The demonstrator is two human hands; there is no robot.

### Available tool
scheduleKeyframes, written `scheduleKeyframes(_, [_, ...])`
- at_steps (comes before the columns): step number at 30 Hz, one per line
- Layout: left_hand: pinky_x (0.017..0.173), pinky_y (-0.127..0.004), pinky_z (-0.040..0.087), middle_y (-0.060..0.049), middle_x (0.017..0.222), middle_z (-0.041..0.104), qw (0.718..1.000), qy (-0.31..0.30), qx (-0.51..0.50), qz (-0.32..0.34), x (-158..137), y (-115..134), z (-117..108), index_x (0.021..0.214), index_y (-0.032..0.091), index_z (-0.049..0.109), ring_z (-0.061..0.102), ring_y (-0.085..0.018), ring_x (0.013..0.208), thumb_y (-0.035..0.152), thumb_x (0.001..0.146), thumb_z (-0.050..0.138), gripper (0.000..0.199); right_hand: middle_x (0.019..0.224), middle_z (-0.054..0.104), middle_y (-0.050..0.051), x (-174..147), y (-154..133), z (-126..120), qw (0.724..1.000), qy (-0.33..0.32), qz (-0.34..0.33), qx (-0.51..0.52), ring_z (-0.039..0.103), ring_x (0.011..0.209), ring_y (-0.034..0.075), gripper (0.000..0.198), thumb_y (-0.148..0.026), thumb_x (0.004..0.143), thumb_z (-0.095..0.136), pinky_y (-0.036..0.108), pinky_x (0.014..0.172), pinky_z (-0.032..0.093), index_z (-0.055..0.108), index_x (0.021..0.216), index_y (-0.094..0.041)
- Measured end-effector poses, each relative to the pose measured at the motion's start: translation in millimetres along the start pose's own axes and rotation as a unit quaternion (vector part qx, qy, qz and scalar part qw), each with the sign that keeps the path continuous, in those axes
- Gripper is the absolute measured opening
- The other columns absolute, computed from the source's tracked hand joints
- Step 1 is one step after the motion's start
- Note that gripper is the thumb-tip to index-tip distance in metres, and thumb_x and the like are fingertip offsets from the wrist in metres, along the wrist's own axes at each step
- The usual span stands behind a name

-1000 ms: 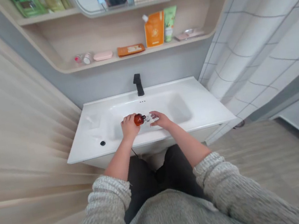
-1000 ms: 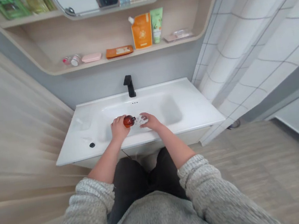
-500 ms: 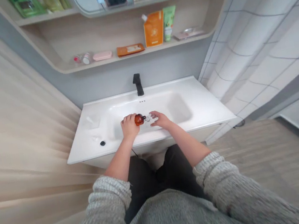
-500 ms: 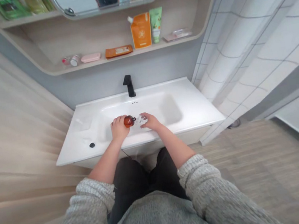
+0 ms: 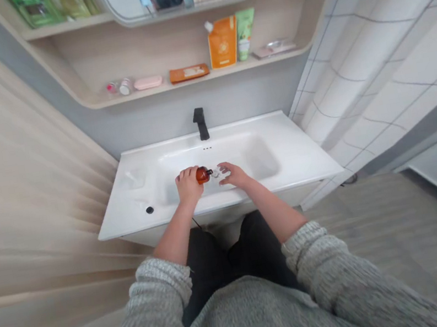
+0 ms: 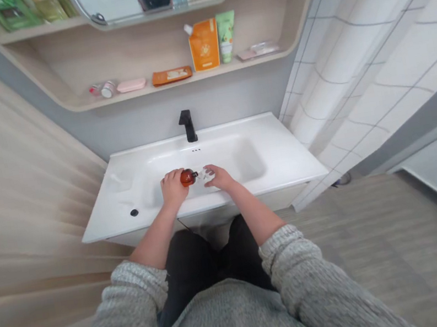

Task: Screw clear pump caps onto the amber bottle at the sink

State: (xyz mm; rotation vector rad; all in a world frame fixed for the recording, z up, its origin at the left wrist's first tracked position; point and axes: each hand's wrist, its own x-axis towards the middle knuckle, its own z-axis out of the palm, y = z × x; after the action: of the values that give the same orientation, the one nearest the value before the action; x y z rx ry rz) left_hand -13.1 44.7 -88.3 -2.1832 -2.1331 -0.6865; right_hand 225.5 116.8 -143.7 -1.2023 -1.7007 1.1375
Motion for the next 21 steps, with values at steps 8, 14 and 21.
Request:
scheduleKeyframes(8, [0.121,-0.055,0.045,-0.013,0.155,0.072,1.0,-0.002,-0.004,-0.002,-1.2,0.9,-2.2,0.154,0.03,0.067,0.059,-0.038,0.145,0.019,0.096,0.066,0.059,0.119,0.08,0.005,0.0,0.7,-0.1,1.0,-0.001,0.001,-0.003,0.076,0.111,0.03,0.086,-0.021,0.054,0.102,0.047,0.107,0.062,0.076,0.136,-0.027])
scheduleKeyframes(14, [0.122,-0.054,0.043,-0.013,0.153,0.072,1.0,0.006,-0.007,0.004,-1.4,0.2,-1.3,0.153,0.03,0.067,0.06,-0.037,0.145,0.018,0.096,0.066,0.058,0.12,0.08,0.005,-0.9,0.5,0.1,1.0,0.003,0.003,0.008,0.075,0.112,0.03,0.085,-0.02,0.053,0.102,0.048,0.107,0.062,0.076,0.134,-0.027])
scheduleKeyframes(21, [0.122,-0.054,0.044,-0.013,0.154,0.072,1.0,0.002,0.001,-0.003,-1.8,2.2,-3.5,0.154,0.031,0.068,0.059,-0.037,0.146,0.019,0.096,0.065,0.059,0.117,0.081,0.004,0.6,2.4,1.0,1.0,0.012,0.003,0.0,0.076,0.11,0.03,0.084,-0.019,0.052,0.102,0.048,0.107,0.062,0.077,0.132,-0.028])
